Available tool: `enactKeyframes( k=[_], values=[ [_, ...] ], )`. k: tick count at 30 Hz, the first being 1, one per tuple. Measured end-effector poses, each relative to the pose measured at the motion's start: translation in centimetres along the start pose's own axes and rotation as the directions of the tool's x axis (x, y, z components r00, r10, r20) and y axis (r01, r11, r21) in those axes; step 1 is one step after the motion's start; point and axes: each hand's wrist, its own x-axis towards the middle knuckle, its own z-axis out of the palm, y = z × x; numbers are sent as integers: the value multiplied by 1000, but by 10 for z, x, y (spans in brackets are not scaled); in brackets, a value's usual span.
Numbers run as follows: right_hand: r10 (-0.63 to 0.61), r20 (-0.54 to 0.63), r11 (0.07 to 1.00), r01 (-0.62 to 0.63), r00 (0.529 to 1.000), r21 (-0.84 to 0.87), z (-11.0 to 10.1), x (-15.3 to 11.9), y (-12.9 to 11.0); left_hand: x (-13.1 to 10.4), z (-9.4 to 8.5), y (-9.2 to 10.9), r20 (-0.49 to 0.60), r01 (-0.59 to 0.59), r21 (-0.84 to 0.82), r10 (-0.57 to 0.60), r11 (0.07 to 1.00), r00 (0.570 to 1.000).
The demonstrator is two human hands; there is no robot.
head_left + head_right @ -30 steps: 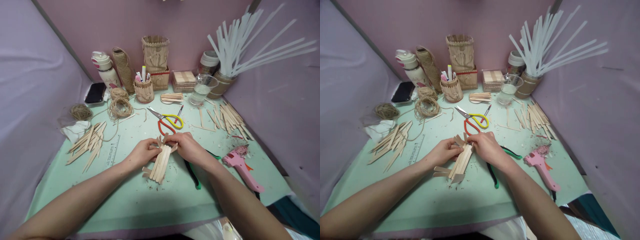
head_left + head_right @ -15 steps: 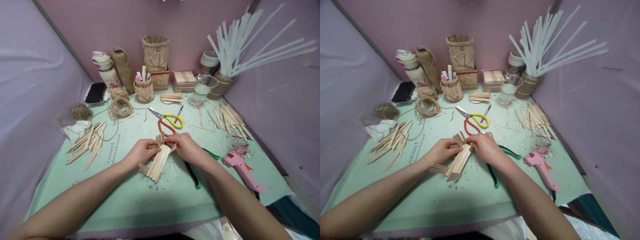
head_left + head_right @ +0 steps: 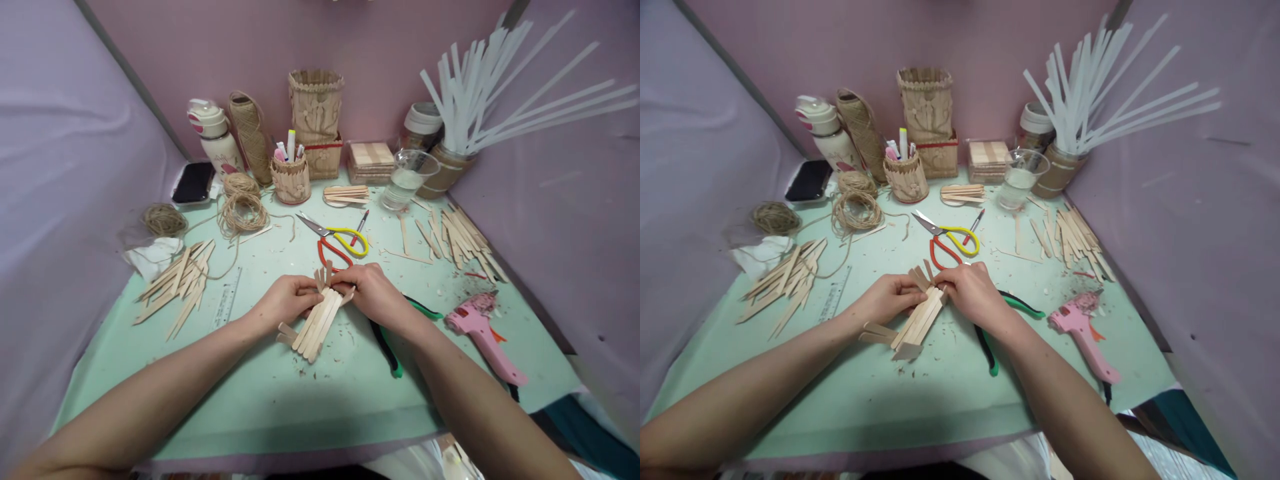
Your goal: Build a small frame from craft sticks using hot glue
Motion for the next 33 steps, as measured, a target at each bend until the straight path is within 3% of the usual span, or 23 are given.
enactKeyframes(
  k=[6,14,19,27,33],
  values=[
    [-29,-20,999,28,999,-37,2,0,3,1,-2,0,-8,3,27,-3,1000,1000],
    [-8,-23,992,10,1000,127,-12,1,-7,2,-5,-3,56,-49,65,46,997,997],
    [-29,-31,990,33,999,136,-8,8,-8,2,-5,-5,70,-70,71,65,995,995],
    [23,-45,981,-14,999,195,-1,7,-3,3,-5,-5,96,-89,122,78,989,992],
    [178,-161,941,-120,971,318,6,5,4,5,-8,-9,49,-103,164,96,981,994]
  ],
)
